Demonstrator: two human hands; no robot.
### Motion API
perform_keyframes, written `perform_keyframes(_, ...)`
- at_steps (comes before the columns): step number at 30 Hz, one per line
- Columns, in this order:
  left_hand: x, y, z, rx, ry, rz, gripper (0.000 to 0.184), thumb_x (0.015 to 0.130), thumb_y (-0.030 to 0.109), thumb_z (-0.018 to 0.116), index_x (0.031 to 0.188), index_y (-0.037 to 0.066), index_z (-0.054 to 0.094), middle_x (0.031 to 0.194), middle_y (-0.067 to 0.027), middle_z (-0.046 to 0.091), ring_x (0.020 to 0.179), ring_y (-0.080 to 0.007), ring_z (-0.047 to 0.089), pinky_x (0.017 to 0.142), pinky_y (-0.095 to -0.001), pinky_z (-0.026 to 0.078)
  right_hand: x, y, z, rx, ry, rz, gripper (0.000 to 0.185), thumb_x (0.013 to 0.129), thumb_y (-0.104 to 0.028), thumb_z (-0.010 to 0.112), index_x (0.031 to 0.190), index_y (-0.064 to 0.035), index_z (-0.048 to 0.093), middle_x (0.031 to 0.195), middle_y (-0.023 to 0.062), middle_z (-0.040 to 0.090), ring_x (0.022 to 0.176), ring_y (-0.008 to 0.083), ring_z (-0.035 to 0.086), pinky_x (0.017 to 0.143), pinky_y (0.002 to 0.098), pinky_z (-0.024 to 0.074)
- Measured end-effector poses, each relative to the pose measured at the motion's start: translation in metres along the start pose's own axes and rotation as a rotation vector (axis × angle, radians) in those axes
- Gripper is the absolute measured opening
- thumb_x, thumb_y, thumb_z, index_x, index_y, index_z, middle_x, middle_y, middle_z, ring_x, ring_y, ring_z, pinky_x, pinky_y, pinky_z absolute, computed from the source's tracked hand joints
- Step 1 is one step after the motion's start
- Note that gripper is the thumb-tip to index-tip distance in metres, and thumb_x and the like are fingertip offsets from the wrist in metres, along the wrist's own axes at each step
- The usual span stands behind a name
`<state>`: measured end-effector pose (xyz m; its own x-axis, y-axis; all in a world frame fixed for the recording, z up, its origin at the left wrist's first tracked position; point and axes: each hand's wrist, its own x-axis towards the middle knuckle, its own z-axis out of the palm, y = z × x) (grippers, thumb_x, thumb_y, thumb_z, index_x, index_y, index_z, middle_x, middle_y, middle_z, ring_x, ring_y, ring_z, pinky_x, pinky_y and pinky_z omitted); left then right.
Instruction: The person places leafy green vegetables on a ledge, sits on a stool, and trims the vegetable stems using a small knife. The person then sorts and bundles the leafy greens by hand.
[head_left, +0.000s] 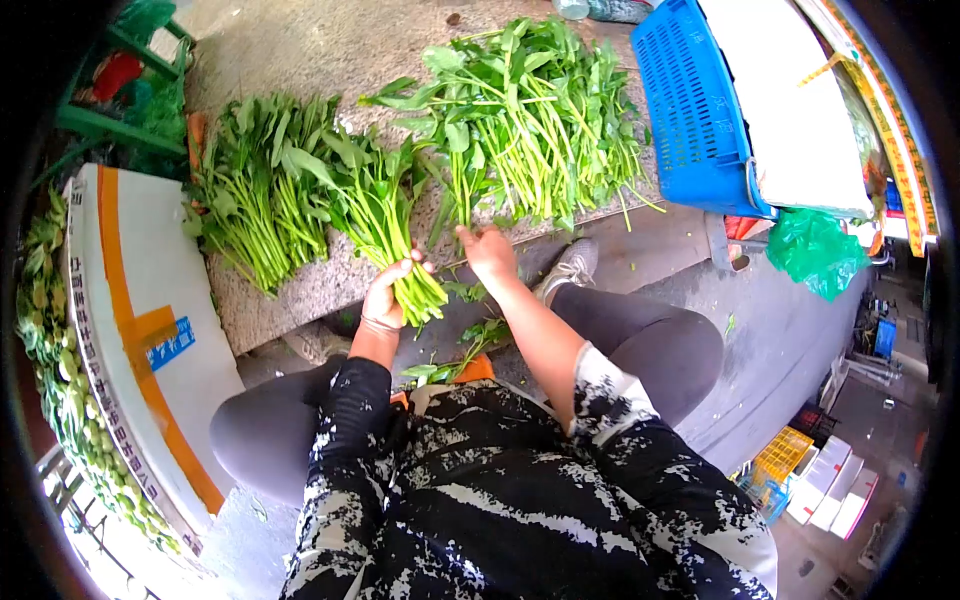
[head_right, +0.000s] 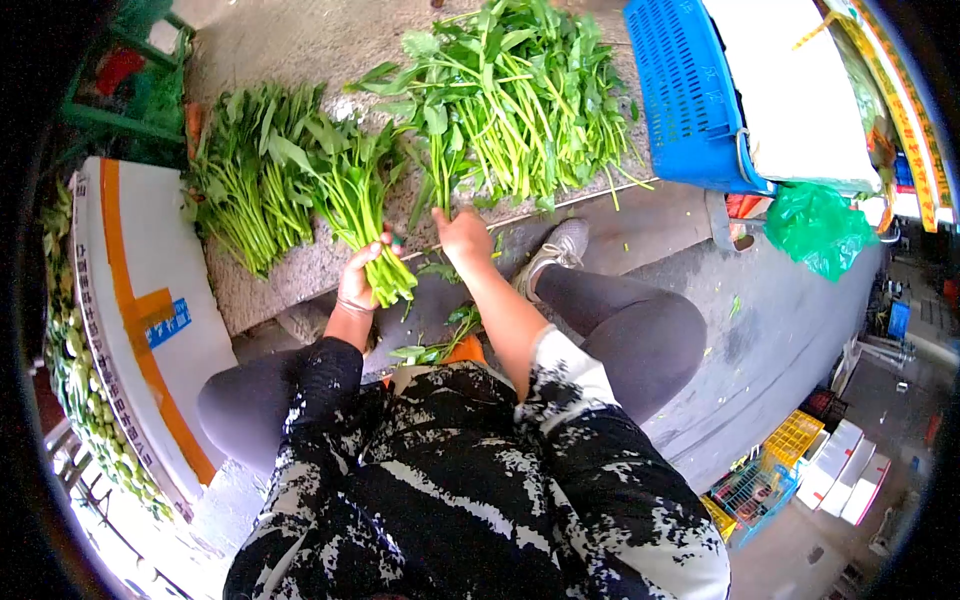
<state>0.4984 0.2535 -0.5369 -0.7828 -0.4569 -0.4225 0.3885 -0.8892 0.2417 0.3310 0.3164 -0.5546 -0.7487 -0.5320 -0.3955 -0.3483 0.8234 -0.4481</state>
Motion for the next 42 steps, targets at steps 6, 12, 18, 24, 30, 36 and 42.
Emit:
perform_keyframes(6, 0.007, 0.024, 0.024, 0.08, -0.04, -0.016, 0.044, 0.067, 0.005, 0.06, 0.108, 0.007, 0.044, 0.081, -0.0026, 0.053, 0.073, -0.0202, 0.054, 0.068, -0.0352, 0.047, 0.025, -0.012, 0.006, 0.104, -0.117, 0.033, 0.033, 0.07, -0.03, 0.063, 0.082, 0.0, 0.059, 0.084, 0.0219, 0.06, 0.08, 0.0339, 0.059, 0.07, 0.0398, 0.047)
perform_keyframes(12, 0.027, 0.024, 0.015, 0.175, 0.177, -0.157, 0.038, 0.068, 0.001, 0.058, 0.105, 0.001, 0.05, 0.092, -0.0105, 0.06, 0.077, -0.0241, 0.059, 0.07, -0.0376, 0.05, -0.016, -0.021, 0.0, 0.544, -0.175, -0.255, 0.022, 0.064, -0.014, 0.069, 0.073, -0.0022, 0.052, 0.065, 0.0146, 0.057, 0.056, 0.0278, 0.057, 0.055, 0.0356, 0.0456)
perform_keyframes(18, 0.024, 0.013, 0.005, 0.194, 0.13, -0.165, 0.036, 0.071, 0.004, 0.058, 0.105, -0.001, 0.05, 0.095, -0.0153, 0.06, 0.08, -0.0266, 0.059, 0.075, -0.039, 0.049, -0.023, -0.032, -0.046, 0.341, -0.703, -0.072, 0.027, 0.069, -0.024, 0.068, 0.085, -0.004, 0.062, 0.07, 0.0095, 0.062, 0.052, 0.0182, 0.059, 0.048, 0.0285, 0.0475)
perform_keyframes(24, 0.02, 0.012, 0.0, 0.08, 0.011, -0.114, 0.037, 0.071, 0.014, 0.058, 0.103, 0.001, 0.049, 0.087, -0.0147, 0.059, 0.074, -0.0266, 0.059, 0.07, -0.0363, 0.05, 0.061, -0.038, -0.102, -0.209, 0.435, -0.195, 0.05, 0.067, -0.022, 0.069, 0.107, -0.0079, 0.044, 0.105, 0.0138, 0.041, 0.087, 0.0278, 0.054, 0.07, 0.0372, 0.0484)
perform_keyframes(30, 0.015, 0.016, 0.013, -0.029, -0.092, -0.081, 0.048, 0.073, 0.01, 0.055, 0.117, 0.001, 0.039, 0.108, -0.0152, 0.053, 0.08, -0.0212, 0.057, 0.065, -0.034, 0.051, 0.116, -0.013, -0.11, -0.248, 0.324, -0.12, 0.029, 0.072, -0.025, 0.061, 0.093, -0.0061, 0.056, 0.087, 0.0183, 0.059, 0.079, 0.0318, 0.06, 0.067, 0.0421, 0.0472)
perform_keyframes(36, 0.027, 0.006, 0.005, 0.04, -0.051, -0.069, 0.047, 0.072, 0.009, 0.057, 0.116, 0.001, 0.042, 0.099, -0.0091, 0.056, 0.083, -0.0225, 0.057, 0.071, -0.0385, 0.05, 0.014, -0.046, -0.091, 0.944, -0.364, 0.025, 0.018, 0.074, -0.019, 0.066, 0.083, -0.0049, 0.059, 0.067, 0.0013, 0.057, 0.044, 0.0032, 0.04, 0.033, 0.0156, 0.0276)
perform_keyframes(42, 0.021, 0.002, 0.001, 0.128, 0.066, -0.15, 0.038, 0.072, 0.004, 0.059, 0.109, 0.001, 0.05, 0.096, -0.0111, 0.059, 0.083, -0.0237, 0.059, 0.075, -0.0386, 0.048, -0.02, -0.029, -0.026, 0.254, -0.474, -0.241, 0.022, 0.074, -0.015, 0.06, 0.089, 0.0015, 0.06, 0.077, 0.0148, 0.063, 0.061, 0.0236, 0.06, 0.059, 0.0321, 0.0478)
